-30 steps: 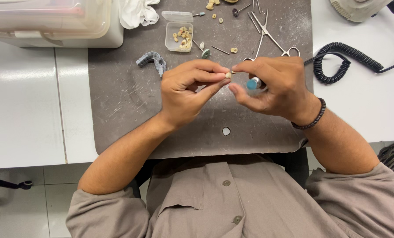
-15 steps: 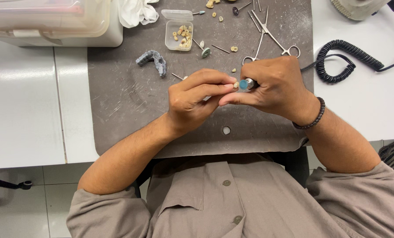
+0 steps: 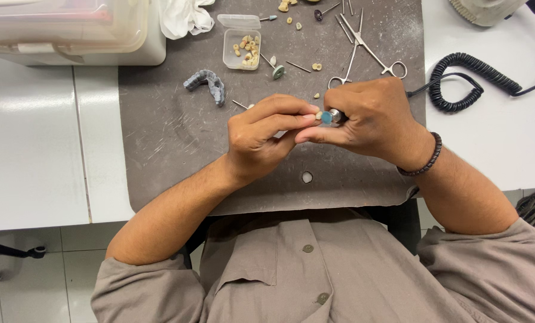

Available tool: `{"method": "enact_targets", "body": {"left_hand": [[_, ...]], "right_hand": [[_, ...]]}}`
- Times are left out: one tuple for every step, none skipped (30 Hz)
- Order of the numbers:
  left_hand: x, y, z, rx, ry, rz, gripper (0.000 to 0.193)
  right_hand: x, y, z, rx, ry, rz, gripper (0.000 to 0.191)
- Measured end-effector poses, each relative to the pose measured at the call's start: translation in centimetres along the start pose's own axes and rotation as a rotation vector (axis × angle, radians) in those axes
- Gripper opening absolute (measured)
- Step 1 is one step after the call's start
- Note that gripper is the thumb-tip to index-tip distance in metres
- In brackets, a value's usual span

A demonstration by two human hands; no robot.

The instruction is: The person sits at a dental laboratory bench and uses a rotary handpiece with different grinding and polishing attachments to shape and smooth small dental crown prosthetics, holding each crown by hand and repositioning it under the rotating tool. They change attachments on the handpiece and work on several crowns taken from a small container.

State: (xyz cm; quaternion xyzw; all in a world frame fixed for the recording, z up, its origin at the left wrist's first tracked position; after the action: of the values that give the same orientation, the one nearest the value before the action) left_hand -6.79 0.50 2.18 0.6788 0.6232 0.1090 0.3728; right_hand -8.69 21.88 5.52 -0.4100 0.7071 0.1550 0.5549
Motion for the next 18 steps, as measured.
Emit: {"method": "enact_targets", "body": {"left_hand": [[0.0, 0.0, 0.0, -0.004, 0.001, -0.008, 0.022], [0.0, 0.1, 0.0, -0.008, 0.002, -0.018, 0.022], [0.1, 0.0, -0.1, -0.049, 0.027, 0.04, 0.021], [0.2, 0.0, -0.2, -0.091, 0.052, 0.099, 0.019], [0.2, 0.0, -0.3, -0.134, 0.076, 0.16, 0.018], [0.1, -0.1, -0.3, -0.175, 0.08, 0.209, 0.018], [-0.1, -0.1, -0.3, -0.214, 0.086, 0.258, 0.019], [-0.2, -0.1, -0.3, -0.253, 0.091, 0.306, 0.02], [-0.3, -0.1, -0.3, -0.269, 0.087, 0.336, 0.019], [-0.4, -0.1, -0.3, -0.287, 0.082, 0.367, 0.018], [-0.4, -0.1, -0.3, -0.306, 0.078, 0.4, 0.018], [-0.5, -0.1, -0.3, -0.311, 0.064, 0.426, 0.018], [-0.5, -0.1, -0.3, -0.312, 0.052, 0.45, 0.018], [-0.6, -0.1, -0.4, -0.315, 0.041, 0.474, 0.018], [-0.7, -0.1, -0.4, -0.332, 0.035, 0.483, 0.018], [-0.8, -0.1, -0.4, -0.348, 0.027, 0.493, 0.017], [-0.8, -0.1, -0.5, -0.364, 0.019, 0.503, 0.017], [-0.9, -0.1, -0.5, -0.365, 0.014, 0.503, 0.017]], "right_hand": [[-0.1, 0.0, 0.1, -0.009, 0.003, 0.006, 0.062], [-0.1, 0.0, 0.2, -0.019, 0.007, 0.012, 0.061], [-0.2, 0.1, 0.2, -0.031, 0.011, 0.018, 0.06], [-0.3, 0.2, 0.2, -0.033, 0.04, -0.022, 0.055], [-0.5, 0.4, 0.3, -0.033, 0.069, -0.062, 0.05], [-0.7, 0.6, 0.4, -0.031, 0.096, -0.101, 0.046], [-0.8, 0.7, 0.5, -0.038, 0.119, -0.156, 0.036], [-0.7, 0.8, 0.5, -0.045, 0.142, -0.21, 0.027], [-0.7, 0.9, 0.5, -0.053, 0.166, -0.264, 0.019], [-0.7, 0.9, 0.4, -0.059, 0.164, -0.271, 0.019], [-0.6, 0.9, 0.4, -0.064, 0.158, -0.279, 0.019], [-0.5, 0.9, 0.4, -0.07, 0.155, -0.287, 0.021], [-0.5, 0.9, 0.4, -0.096, 0.165, -0.301, 0.02], [-0.5, 0.9, 0.3, -0.122, 0.174, -0.316, 0.02], [-0.5, 0.9, 0.3, -0.147, 0.181, -0.333, 0.019], [-0.6, 0.8, 0.3, -0.14, 0.181, -0.336, 0.018], [-0.6, 0.7, 0.4, -0.133, 0.183, -0.338, 0.018], [-0.7, 0.6, 0.5, -0.128, 0.184, -0.341, 0.017]]}}
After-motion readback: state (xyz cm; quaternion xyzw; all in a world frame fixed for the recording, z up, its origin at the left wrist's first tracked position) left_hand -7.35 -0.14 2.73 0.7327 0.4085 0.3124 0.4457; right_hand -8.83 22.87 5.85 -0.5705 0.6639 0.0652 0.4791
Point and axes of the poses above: each hand's wrist, its own z-axis away from the middle knuckle, its own x-axis out of the palm, y = z × x, the point moved 1 cm from there along -z, towards the middle knuckle, and after that the axes turned 4 degrees about -y, right-handed, at the moved point
